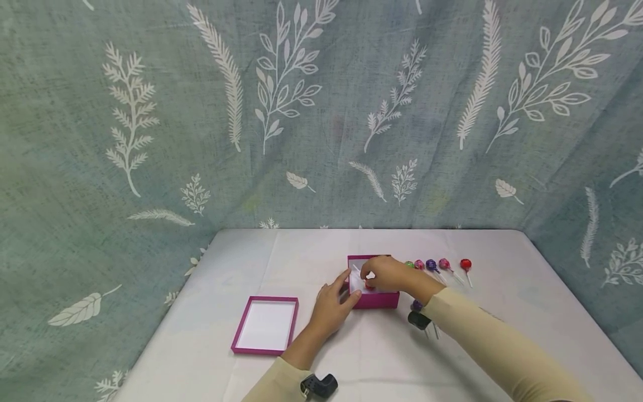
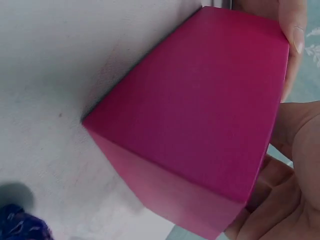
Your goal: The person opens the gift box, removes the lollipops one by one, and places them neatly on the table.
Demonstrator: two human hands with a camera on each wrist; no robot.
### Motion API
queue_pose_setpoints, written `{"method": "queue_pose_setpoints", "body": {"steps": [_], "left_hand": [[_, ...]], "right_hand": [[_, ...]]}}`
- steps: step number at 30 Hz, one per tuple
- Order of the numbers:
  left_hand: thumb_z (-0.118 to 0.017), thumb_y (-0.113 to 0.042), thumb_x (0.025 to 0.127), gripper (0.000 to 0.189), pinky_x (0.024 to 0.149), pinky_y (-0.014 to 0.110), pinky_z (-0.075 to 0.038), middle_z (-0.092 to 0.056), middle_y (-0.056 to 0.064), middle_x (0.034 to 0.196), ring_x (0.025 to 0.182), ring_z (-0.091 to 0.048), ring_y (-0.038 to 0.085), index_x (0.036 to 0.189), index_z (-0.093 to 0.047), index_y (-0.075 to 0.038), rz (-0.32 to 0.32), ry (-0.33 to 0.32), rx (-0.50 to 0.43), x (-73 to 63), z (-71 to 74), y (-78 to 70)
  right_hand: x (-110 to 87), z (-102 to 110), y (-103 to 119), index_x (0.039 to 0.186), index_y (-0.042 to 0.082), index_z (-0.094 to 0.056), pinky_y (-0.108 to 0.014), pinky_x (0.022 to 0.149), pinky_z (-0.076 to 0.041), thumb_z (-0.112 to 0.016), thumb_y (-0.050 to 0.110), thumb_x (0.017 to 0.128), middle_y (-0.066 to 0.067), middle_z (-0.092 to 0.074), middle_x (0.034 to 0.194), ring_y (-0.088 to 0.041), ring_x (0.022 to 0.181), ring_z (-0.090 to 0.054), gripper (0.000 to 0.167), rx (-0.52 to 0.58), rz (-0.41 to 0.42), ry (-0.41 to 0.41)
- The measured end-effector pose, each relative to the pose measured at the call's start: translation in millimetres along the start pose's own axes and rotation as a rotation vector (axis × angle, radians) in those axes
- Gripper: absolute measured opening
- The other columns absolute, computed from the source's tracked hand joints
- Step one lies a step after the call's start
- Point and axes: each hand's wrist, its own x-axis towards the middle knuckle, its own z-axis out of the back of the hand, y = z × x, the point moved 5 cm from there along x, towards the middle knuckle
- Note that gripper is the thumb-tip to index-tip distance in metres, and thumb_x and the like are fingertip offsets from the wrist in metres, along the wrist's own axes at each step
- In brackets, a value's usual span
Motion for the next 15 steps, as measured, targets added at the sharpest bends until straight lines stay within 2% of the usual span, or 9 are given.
{"method": "queue_pose_setpoints", "body": {"steps": [3,7,15], "left_hand": [[-0.052,-0.057,0.094,0.065,0.113,0.056,-0.020,-0.059,0.002,0.134,0.129,-0.049,0.025,0.149,-0.042,-0.024,0.005,0.003,0.006,0.0,-0.8,0.4],[-0.055,-0.053,0.094,0.064,0.113,0.055,-0.020,-0.058,0.001,0.136,0.129,-0.049,0.023,0.149,-0.041,-0.024,0.010,0.011,0.003,0.2,-1.4,1.0],[-0.053,-0.053,0.095,0.064,0.114,0.054,-0.019,-0.054,0.000,0.140,0.132,-0.046,0.021,0.150,-0.039,-0.024,0.010,0.016,0.008,0.3,-1.9,1.0]], "right_hand": [[1.7,-4,1,0.104,0.009,-0.073,-0.040,0.089,-0.050,-0.068,0.011,0.091,-0.001,-0.069,0.103,-0.021,0.101,-0.063,0.014,-0.006,0.008,0.026],[3.3,-10,3,0.106,0.011,-0.073,-0.038,0.092,-0.049,-0.069,0.011,0.090,-0.001,-0.068,0.103,-0.020,0.103,-0.062,0.017,-0.042,0.027,0.061],[8.3,-15,2,0.102,0.013,-0.074,-0.031,0.085,-0.052,-0.071,0.004,0.086,0.004,-0.068,0.093,-0.012,0.088,-0.062,0.018,-0.071,-0.011,0.074]]}}
